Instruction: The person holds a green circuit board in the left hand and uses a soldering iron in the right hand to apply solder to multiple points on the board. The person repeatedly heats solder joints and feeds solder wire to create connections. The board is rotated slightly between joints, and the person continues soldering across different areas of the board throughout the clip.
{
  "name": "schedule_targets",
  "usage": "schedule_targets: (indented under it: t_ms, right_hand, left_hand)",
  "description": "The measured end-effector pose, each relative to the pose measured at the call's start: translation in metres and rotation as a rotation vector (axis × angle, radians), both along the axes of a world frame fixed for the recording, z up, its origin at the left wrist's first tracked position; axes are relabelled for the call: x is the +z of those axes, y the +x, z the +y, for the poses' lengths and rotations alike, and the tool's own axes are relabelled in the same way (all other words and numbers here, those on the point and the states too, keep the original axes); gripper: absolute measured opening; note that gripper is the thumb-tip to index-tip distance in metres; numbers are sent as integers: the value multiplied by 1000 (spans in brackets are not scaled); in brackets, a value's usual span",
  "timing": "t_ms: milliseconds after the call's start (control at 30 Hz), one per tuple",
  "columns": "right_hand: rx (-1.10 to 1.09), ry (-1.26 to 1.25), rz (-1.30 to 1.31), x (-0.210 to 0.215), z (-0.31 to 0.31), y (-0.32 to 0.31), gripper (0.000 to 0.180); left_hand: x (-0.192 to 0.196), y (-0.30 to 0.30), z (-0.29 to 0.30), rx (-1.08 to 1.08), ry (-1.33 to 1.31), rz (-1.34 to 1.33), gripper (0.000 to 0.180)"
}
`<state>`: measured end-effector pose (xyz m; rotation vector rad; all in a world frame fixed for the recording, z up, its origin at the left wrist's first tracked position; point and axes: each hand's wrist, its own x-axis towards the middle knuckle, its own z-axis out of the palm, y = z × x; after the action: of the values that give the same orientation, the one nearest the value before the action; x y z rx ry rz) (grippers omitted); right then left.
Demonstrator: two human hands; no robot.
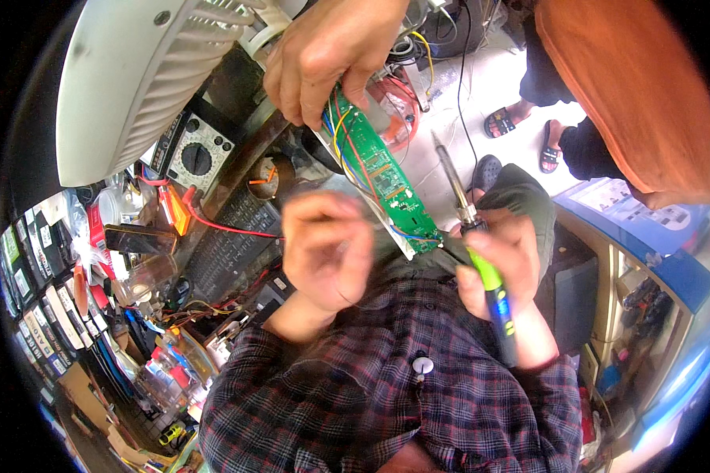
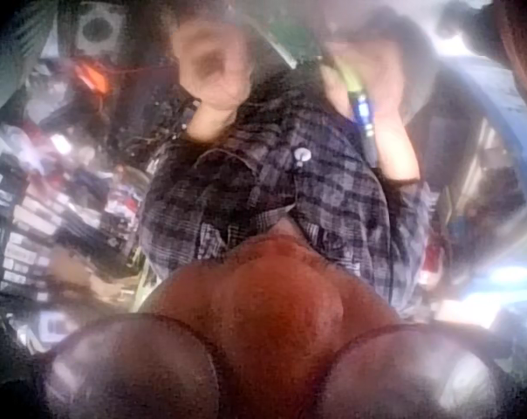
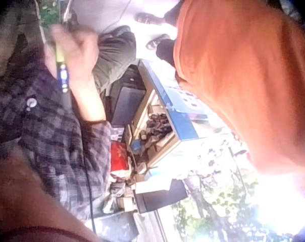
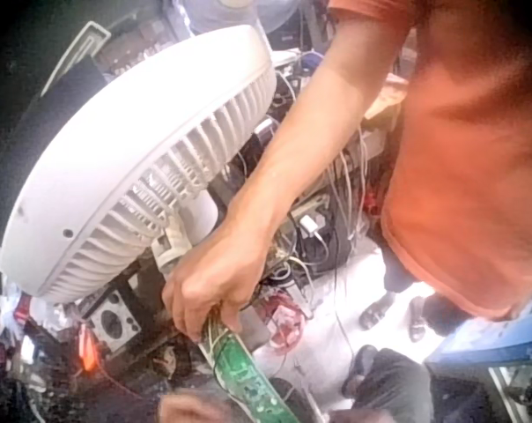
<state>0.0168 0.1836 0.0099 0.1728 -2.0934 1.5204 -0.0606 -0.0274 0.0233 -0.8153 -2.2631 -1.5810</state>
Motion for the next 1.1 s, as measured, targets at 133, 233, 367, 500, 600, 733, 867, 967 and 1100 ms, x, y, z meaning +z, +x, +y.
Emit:
schedule_targets:
  t_ms: [133, 233, 367, 500, 600, 733, 867, 967, 1100]
  right_hand:
    - [-36, -494, -108, -6, -19, -7, 42]
    - [-27, -529, -128, -7, -24, -11, 40]
    - [-62, -340, -120, -7, -24, -10, 37]
    - [-39, -331, 10, -16, -32, -6, 37]
    - [39, -276, 10, -12, -33, -4, 36]
    - [100, -170, -19, -2, -32, -2, 38]
    - [169, -158, 18, -1, -30, -4, 38]
    - [174, -124, 10, 2, -29, -4, 35]
    - [153, -107, 20, 5, -30, -7, 36]
  left_hand:
    - [6, -22, 3, 121, -1, 117, 8]
    - [3, -31, 2, 119, -53, 162, 8]
    - [4, -35, 3, 120, -95, 130, 10]
    - [2, -36, 6, 112, -51, 84, 11]
    - [1, -36, 7, 117, -42, 41, 11]
    - [2, -35, 10, 113, -18, 13, 10]
    - [1, -37, 12, 108, 4, 12, 10]
    - [2, -38, 11, 110, -16, 11, 10]
    - [1, -39, 11, 101, 2, 6, 10]
